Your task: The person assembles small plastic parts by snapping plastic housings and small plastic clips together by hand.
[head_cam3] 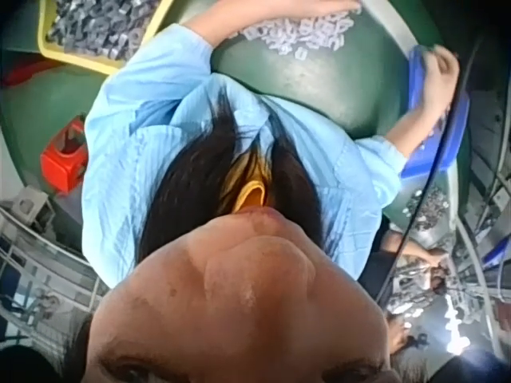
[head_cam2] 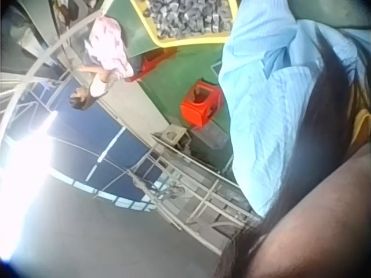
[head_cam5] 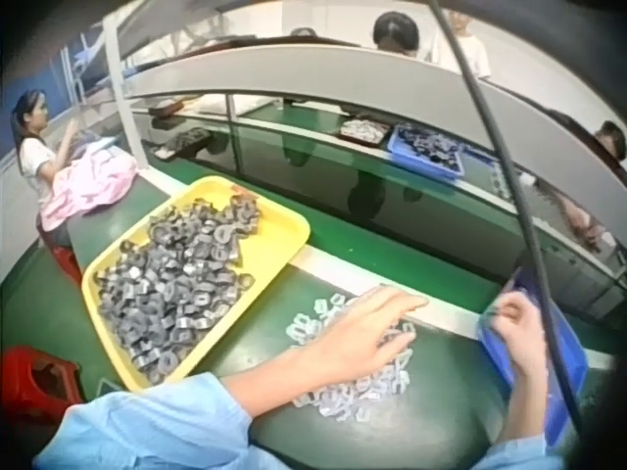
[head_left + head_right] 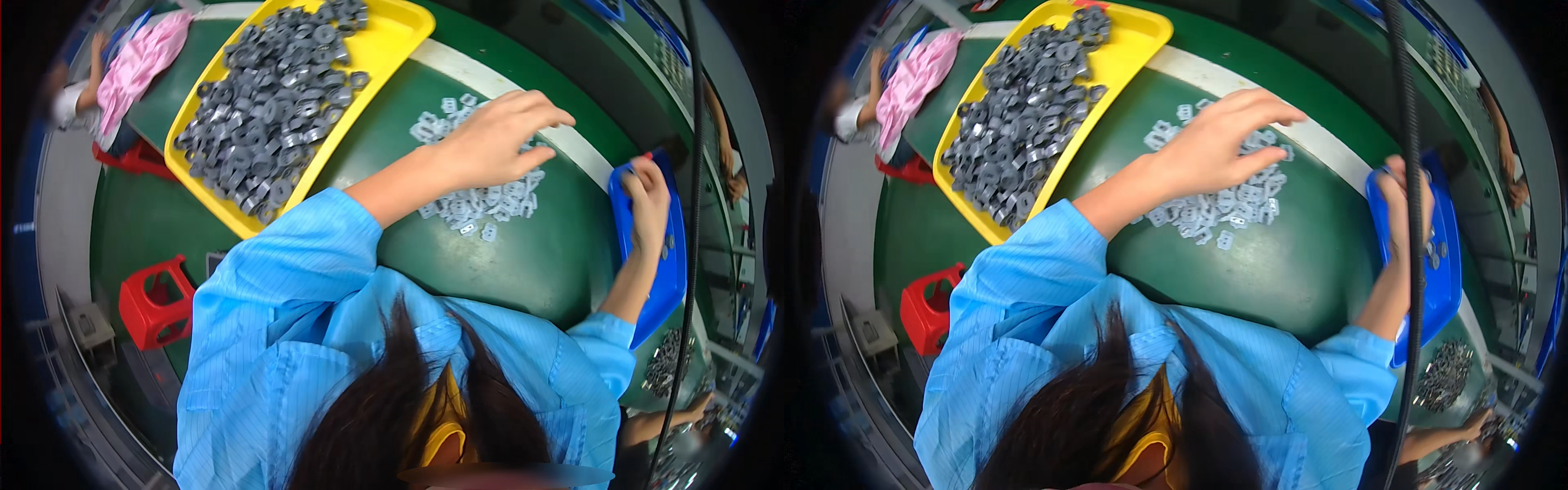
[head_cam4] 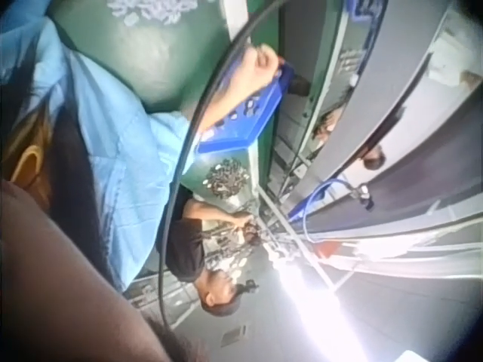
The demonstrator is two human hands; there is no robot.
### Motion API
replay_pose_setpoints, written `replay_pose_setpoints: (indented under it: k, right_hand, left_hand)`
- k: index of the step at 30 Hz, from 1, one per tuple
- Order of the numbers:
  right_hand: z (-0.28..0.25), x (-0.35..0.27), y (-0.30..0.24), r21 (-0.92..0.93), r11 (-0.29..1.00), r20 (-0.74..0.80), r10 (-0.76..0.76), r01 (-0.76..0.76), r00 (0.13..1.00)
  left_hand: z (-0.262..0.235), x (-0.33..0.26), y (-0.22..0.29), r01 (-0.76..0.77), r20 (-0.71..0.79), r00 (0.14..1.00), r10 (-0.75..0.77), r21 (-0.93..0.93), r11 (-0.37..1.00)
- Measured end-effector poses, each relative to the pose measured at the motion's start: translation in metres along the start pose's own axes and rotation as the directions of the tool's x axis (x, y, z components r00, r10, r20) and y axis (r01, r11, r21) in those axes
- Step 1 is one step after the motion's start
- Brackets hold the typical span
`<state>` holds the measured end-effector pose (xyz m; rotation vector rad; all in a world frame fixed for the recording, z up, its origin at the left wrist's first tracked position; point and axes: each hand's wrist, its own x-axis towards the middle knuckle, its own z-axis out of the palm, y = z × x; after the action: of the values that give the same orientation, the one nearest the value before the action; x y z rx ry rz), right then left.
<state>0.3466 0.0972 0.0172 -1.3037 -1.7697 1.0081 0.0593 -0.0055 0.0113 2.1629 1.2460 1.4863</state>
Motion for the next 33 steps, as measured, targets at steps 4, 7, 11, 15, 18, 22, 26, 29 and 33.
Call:
replay_pose_setpoints:
  k: [4,7,11,15,18,22,26,29,33]
  right_hand:
    - [-0.029,-0.018,0.010,-0.446,0.894,-0.250,-0.071,-0.050,0.966]
    - [-0.016,-0.008,0.005,-0.474,0.873,-0.327,-0.291,0.111,0.899]
    - [0.055,0.029,-0.023,-0.162,0.931,0.218,-0.288,0.326,0.932]
    - [0.134,0.048,-0.047,-0.290,0.858,0.338,-0.324,0.425,0.884]
    - [0.151,0.055,-0.044,-0.278,0.848,0.326,-0.358,0.451,0.875]
    - [0.145,0.050,-0.036,-0.138,0.891,0.294,-0.379,0.432,0.877]
    - [0.140,0.056,-0.020,0.010,0.950,0.263,-0.304,0.312,0.916]
    - [0.140,0.059,-0.021,0.026,0.966,0.249,-0.255,0.257,0.934]
    - [0.136,0.063,-0.021,0.008,0.952,0.283,-0.296,0.306,0.912]
  left_hand:
    - [-0.012,-0.004,0.014,-0.057,0.056,0.997,0.049,0.155,0.986]
    - [-0.035,-0.004,0.034,-0.083,0.113,0.992,0.052,0.291,0.953]
    - [-0.093,0.005,0.032,0.096,0.244,0.926,-0.289,0.588,0.803]
    - [-0.173,0.013,-0.044,0.141,0.018,0.965,-0.262,0.806,0.574]
    - [-0.212,0.016,-0.114,0.177,0.007,0.955,-0.297,0.791,0.585]
    - [-0.215,0.006,-0.166,0.103,0.080,0.971,-0.226,0.711,0.696]
    - [-0.203,0.005,-0.167,0.176,0.129,0.921,-0.368,0.705,0.687]
    - [-0.189,0.002,-0.151,0.224,0.134,0.894,-0.428,0.695,0.684]
    - [-0.173,0.006,-0.122,0.321,0.032,0.850,-0.525,0.760,0.565]
